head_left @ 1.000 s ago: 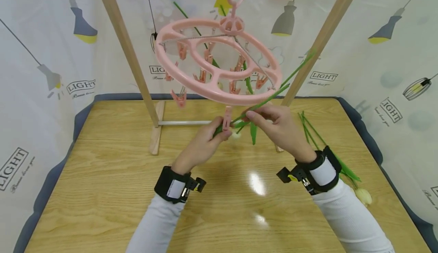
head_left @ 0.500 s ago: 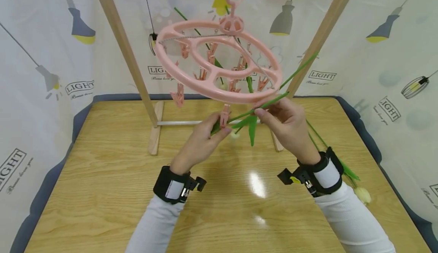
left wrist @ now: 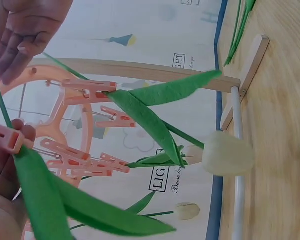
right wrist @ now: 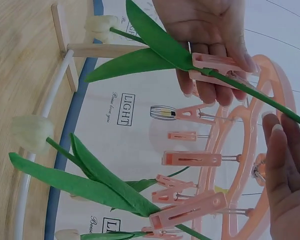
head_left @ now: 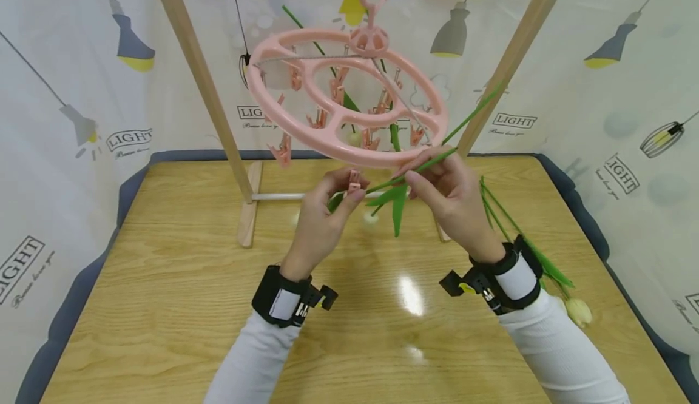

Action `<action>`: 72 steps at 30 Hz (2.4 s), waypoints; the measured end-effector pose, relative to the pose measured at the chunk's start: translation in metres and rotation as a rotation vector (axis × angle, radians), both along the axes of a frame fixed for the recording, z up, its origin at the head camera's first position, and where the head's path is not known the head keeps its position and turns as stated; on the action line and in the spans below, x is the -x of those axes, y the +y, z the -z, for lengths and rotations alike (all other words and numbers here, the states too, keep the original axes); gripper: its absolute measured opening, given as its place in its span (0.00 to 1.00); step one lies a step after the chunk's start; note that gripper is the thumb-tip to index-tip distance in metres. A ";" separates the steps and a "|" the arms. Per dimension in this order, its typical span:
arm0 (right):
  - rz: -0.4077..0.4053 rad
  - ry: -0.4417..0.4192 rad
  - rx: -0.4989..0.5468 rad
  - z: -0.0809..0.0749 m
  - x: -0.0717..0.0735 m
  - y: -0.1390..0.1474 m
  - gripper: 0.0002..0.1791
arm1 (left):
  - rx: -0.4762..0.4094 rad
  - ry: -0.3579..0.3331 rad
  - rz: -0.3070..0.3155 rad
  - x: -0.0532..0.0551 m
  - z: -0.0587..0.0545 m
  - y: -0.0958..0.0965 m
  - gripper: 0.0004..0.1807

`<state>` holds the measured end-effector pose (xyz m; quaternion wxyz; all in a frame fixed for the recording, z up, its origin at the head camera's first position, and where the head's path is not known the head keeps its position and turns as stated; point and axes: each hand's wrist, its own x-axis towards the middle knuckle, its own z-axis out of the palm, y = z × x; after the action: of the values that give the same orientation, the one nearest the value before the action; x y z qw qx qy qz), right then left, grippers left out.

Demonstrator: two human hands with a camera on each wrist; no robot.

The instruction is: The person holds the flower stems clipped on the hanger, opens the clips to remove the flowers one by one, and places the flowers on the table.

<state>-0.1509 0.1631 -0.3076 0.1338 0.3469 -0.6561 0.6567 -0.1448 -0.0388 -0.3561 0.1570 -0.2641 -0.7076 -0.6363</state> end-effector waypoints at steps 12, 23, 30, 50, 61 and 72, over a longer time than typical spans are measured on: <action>-0.059 -0.117 0.087 0.004 0.000 -0.003 0.10 | 0.040 -0.068 0.069 0.001 0.000 -0.002 0.21; -0.038 -0.163 0.092 0.011 -0.004 -0.007 0.13 | -0.018 -0.162 0.031 0.000 -0.001 0.002 0.14; -0.083 -0.138 0.156 0.014 -0.001 -0.014 0.14 | -0.030 -0.125 0.009 0.000 -0.001 0.002 0.12; -0.001 0.009 0.157 0.019 -0.002 -0.027 0.15 | -0.017 -0.116 -0.039 -0.001 0.000 0.005 0.10; 0.043 0.050 0.142 0.020 -0.002 -0.031 0.17 | -0.106 -0.115 -0.031 -0.001 -0.001 0.005 0.06; 0.030 0.046 0.145 0.020 -0.002 -0.030 0.17 | -0.083 -0.122 0.030 0.001 0.001 0.001 0.08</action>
<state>-0.1490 0.1326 -0.3280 0.1834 0.3415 -0.6086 0.6924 -0.1457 -0.0378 -0.3573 0.1149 -0.2285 -0.6847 -0.6824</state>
